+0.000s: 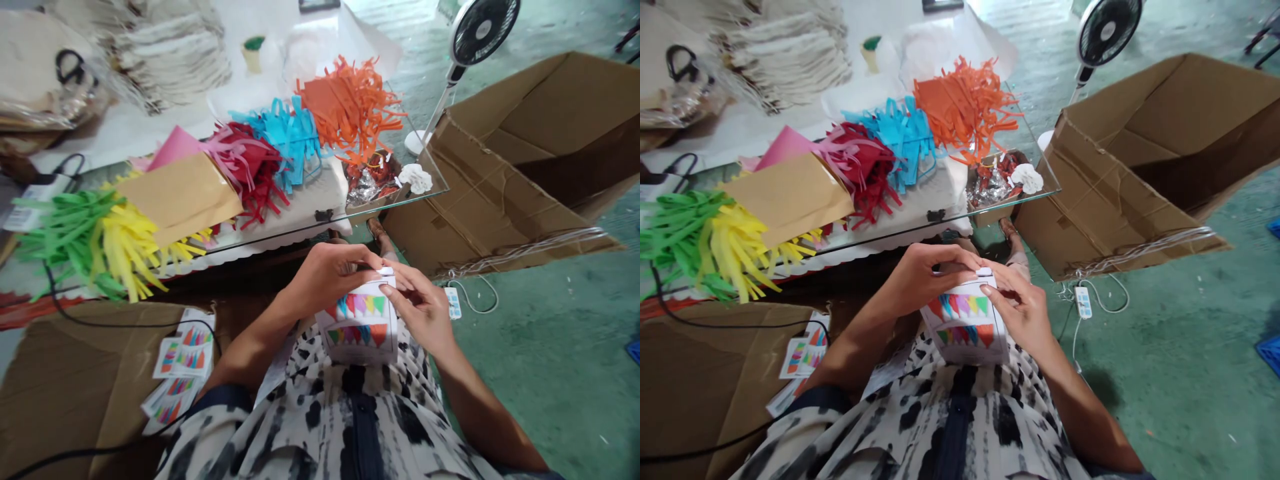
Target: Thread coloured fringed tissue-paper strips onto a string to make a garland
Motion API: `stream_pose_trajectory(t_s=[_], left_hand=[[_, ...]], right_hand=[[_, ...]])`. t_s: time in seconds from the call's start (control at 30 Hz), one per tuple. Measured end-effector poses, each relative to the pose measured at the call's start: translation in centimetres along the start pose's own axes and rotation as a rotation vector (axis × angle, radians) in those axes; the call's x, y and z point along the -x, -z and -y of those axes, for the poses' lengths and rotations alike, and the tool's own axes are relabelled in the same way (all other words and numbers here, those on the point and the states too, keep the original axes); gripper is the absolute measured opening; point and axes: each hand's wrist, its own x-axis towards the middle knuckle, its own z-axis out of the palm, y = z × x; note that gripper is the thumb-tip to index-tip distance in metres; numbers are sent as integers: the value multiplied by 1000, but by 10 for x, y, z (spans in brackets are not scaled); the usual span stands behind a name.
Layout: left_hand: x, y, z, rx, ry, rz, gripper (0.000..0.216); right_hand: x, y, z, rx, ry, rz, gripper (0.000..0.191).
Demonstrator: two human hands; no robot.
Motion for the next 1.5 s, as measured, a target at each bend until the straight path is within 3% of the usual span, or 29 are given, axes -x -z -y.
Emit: stream_pose_trajectory(t_s=[0.07, 0.17, 0.4, 0.73, 0.9, 1.2, 1.5], left_hand=[[-2, -9, 3, 82, 48, -88, 12], [-6, -13, 9, 77, 57, -114, 12], [-13, 2, 5, -131, -85, 30, 17], [-15, 6, 5, -244, -181, 101, 19], [-17, 12, 8, -213, -189, 130, 17], [-27, 17, 17, 126, -38, 200, 11], [-26, 19, 27, -36, -122, 187, 20]], right_hand=[[1, 0, -1, 8, -12, -1, 45], [1, -1, -3, 44, -17, 0, 50], [-1, -4, -2, 119, -69, -18, 60], [-4, -4, -5, -96, -133, 7, 47], [-6, -5, -6, -140, -171, 41, 45], [-13, -5, -3, -125, -192, 101, 51], [-16, -11, -12, -72, -172, 97, 48]])
